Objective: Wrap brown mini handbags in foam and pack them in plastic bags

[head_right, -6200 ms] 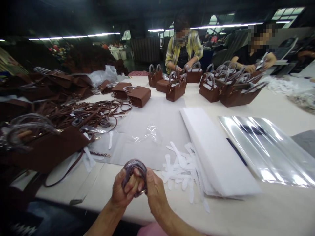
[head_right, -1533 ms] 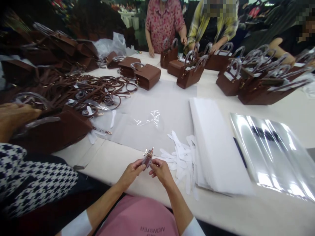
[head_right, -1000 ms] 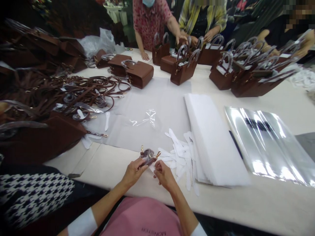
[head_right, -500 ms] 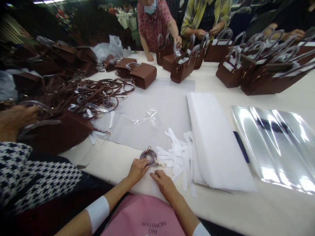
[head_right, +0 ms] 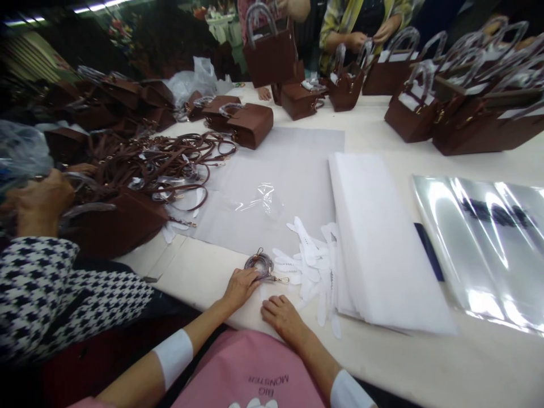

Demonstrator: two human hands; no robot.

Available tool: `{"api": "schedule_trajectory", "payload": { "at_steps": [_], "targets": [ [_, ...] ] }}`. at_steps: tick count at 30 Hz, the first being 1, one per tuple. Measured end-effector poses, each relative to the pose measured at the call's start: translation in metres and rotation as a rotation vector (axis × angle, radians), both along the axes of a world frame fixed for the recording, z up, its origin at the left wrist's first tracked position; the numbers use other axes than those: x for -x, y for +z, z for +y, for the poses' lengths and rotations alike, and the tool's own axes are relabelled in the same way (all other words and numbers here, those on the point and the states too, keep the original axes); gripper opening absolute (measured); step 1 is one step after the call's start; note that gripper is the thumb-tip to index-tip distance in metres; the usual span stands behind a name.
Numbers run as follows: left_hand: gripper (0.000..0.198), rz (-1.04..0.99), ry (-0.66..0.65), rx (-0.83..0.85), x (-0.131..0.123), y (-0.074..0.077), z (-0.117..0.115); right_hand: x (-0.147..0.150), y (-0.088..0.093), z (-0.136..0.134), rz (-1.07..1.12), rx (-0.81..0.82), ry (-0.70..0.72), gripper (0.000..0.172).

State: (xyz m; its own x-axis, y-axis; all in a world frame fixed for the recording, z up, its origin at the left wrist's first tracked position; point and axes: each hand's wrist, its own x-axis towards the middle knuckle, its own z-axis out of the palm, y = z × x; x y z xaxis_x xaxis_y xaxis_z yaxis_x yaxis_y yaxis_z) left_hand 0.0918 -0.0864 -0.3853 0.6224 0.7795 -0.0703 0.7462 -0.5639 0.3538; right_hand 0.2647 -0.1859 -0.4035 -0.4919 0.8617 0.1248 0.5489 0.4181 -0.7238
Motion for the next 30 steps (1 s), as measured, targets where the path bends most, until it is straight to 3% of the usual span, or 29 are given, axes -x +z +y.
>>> {"api": "schedule_trajectory", "payload": {
  "at_steps": [7,12,16,23,26,30],
  "targets": [
    [0.020,-0.017,-0.012,0.007,0.000,0.000,0.001,0.011,0.026,0.014,0.233,0.166,-0.335,0.029],
    [0.023,-0.059,0.018,0.026,0.001,-0.005,0.001,0.013,0.043,0.044,0.378,0.270,-0.260,0.051],
    [0.020,-0.096,0.013,0.072,0.000,-0.002,0.002,0.012,0.033,0.069,0.425,0.337,-0.391,0.018],
    [0.016,-0.227,0.082,0.232,0.006,0.011,0.005,0.033,0.006,0.087,0.503,0.560,-0.648,0.036],
    [0.028,-0.302,0.165,0.316,0.008,0.012,0.008,0.035,0.003,0.085,0.503,0.571,-0.693,0.038],
    [0.019,-0.341,0.294,0.388,0.001,0.009,0.013,0.033,0.006,0.080,0.465,0.534,-0.734,0.037]
  ]
}}
